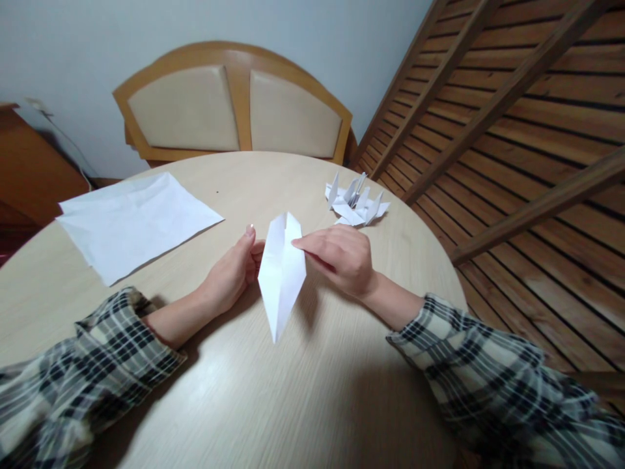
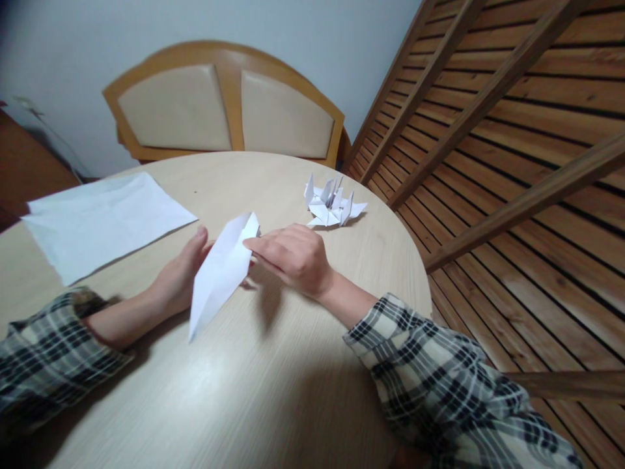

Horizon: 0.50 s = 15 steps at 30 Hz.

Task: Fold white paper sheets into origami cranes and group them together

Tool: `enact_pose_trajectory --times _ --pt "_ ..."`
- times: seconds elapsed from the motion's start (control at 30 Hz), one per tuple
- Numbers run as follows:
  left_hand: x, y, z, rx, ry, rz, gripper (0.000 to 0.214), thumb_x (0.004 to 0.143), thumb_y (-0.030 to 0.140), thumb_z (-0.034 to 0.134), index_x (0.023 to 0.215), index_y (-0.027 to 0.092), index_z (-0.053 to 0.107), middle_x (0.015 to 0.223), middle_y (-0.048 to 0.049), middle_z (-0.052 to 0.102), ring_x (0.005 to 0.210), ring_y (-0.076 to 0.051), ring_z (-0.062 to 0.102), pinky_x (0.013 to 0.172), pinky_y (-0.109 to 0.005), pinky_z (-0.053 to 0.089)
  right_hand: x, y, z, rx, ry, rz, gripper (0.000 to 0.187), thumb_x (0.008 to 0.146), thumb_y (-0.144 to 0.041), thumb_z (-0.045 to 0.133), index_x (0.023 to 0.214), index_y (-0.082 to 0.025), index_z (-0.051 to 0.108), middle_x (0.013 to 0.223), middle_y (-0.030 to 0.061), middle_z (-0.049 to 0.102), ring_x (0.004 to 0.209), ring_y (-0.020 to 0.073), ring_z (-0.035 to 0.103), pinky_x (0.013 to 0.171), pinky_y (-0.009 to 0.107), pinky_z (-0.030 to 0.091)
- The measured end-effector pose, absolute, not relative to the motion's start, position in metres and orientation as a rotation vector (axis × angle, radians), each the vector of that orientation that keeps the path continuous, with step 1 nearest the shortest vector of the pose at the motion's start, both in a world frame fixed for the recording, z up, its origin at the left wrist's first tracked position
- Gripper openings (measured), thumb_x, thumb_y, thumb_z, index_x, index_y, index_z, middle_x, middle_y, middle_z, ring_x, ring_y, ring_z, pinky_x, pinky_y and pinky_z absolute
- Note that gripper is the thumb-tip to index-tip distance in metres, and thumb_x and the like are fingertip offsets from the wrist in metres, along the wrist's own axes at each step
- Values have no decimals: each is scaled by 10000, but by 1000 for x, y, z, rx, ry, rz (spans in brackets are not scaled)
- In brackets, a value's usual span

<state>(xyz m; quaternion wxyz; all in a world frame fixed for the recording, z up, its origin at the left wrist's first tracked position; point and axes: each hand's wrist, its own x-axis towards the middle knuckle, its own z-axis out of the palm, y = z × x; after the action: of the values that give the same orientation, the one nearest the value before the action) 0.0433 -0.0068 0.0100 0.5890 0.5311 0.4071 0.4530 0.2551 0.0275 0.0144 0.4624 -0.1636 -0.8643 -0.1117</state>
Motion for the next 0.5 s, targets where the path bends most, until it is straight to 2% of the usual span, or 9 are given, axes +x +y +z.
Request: enact_pose_trajectory --times 0.07,0.17,0.27,0.4,0.5 --pt "42 -5 6 1133 868 1026 644 797 792 583 828 161 706 715 -77 712 650 -205 667 589 -307 548 256 30 13 -337 -2182 -335 235 1032 -220 499 1081 -215 728 957 24 804 898 132 732 731 295 516" --pt "37 -1 1 1041 888 1058 397 742 537 804 780 156 698 660 -17 658 588 -129 584 538 -224 476 257 34 11 -385 -2306 -273 262 1034 -246 489 1078 -261 747 1008 14 799 963 149 718 783 316 518" --pt "33 2 0 1030 934 1039 276 743 393 821 737 155 684 650 5 621 571 -99 528 528 -204 437 257 36 12 -467 -2411 -71 254 1017 -285 513 1071 -302 760 1053 19 794 1022 187 704 854 371 516" --pt "33 3 1 1028 946 1065 252 733 374 818 735 166 677 693 4 634 603 -108 546 562 -224 446 255 38 14 -476 -2429 132 206 968 -301 594 1083 -312 764 1070 32 791 1045 214 692 948 430 489" --pt "33 3 1 1054 954 1103 243 725 361 817 729 160 680 683 6 628 598 -102 531 545 -214 403 253 38 12 -455 -2408 159 206 963 -310 604 1090 -299 766 1071 43 789 1027 204 701 934 415 493"
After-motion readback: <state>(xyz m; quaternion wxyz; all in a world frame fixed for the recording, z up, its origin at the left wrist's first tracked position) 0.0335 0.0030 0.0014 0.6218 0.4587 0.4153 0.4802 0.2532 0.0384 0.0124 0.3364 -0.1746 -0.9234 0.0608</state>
